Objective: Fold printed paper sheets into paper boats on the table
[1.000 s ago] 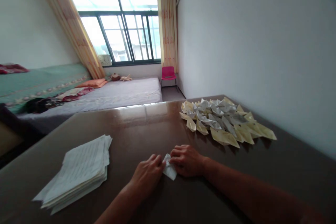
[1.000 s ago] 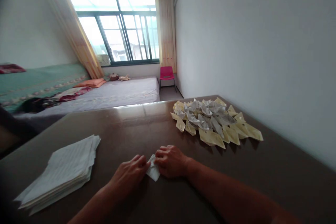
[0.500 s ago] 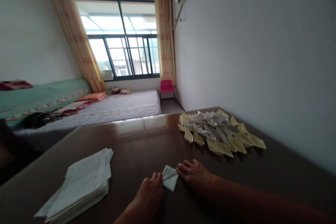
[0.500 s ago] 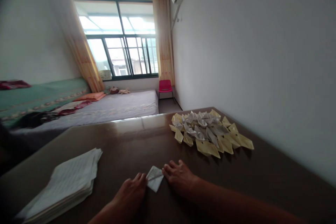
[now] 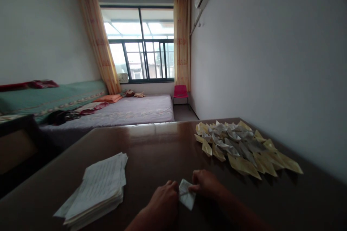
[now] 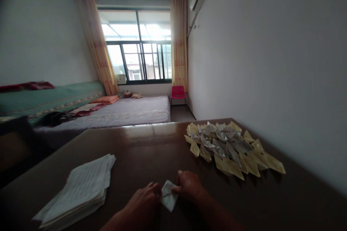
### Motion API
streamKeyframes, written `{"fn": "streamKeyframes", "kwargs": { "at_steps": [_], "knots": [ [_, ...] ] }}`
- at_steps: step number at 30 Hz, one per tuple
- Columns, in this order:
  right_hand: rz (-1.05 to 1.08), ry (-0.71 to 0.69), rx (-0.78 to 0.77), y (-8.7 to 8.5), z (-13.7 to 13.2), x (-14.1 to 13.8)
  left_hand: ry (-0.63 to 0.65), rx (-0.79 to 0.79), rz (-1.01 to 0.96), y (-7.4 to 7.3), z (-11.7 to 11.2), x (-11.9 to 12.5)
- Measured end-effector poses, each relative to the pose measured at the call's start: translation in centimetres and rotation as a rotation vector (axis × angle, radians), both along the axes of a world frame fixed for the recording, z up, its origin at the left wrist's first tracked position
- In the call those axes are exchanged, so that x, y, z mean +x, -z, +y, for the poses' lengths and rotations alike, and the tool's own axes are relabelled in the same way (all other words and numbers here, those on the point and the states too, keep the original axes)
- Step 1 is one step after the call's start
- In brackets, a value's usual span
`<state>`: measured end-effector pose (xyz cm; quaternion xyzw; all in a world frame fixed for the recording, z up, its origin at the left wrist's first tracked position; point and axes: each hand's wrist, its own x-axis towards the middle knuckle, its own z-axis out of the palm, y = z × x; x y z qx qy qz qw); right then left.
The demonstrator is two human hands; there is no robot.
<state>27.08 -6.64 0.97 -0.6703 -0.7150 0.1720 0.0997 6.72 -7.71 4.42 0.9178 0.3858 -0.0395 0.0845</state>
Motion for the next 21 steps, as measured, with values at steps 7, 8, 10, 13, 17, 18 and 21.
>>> {"fn": "streamKeyframes", "kwargs": {
  "at_steps": [7,8,10,13,17,18,21],
  "knots": [
    [0.014,-0.083,-0.053,-0.3,1.4,-0.8,-0.066,-0.083,-0.01,0.3,2.7,0.5],
    [-0.037,-0.1,-0.032,-0.4,1.4,-0.9,-0.076,-0.085,-0.032,0.7,3.2,0.6],
    [-0.133,-0.115,0.002,-0.5,1.5,-0.9,-0.085,-0.094,-0.09,1.7,4.0,0.5],
    [-0.11,-0.098,-0.051,-0.2,1.4,-0.5,-0.1,-0.139,-0.171,3.0,4.5,0.0],
    [0.063,-0.101,-0.104,0.7,1.4,0.0,-0.135,-0.194,-0.355,4.2,4.5,-0.7],
    [0.103,-0.111,-0.105,1.0,1.5,0.1,-0.142,-0.213,-0.411,4.4,4.5,-0.9],
    [0.245,-0.163,-0.11,1.3,1.7,-0.2,-0.182,-0.309,-0.539,4.6,4.8,-1.1]
  ]
}}
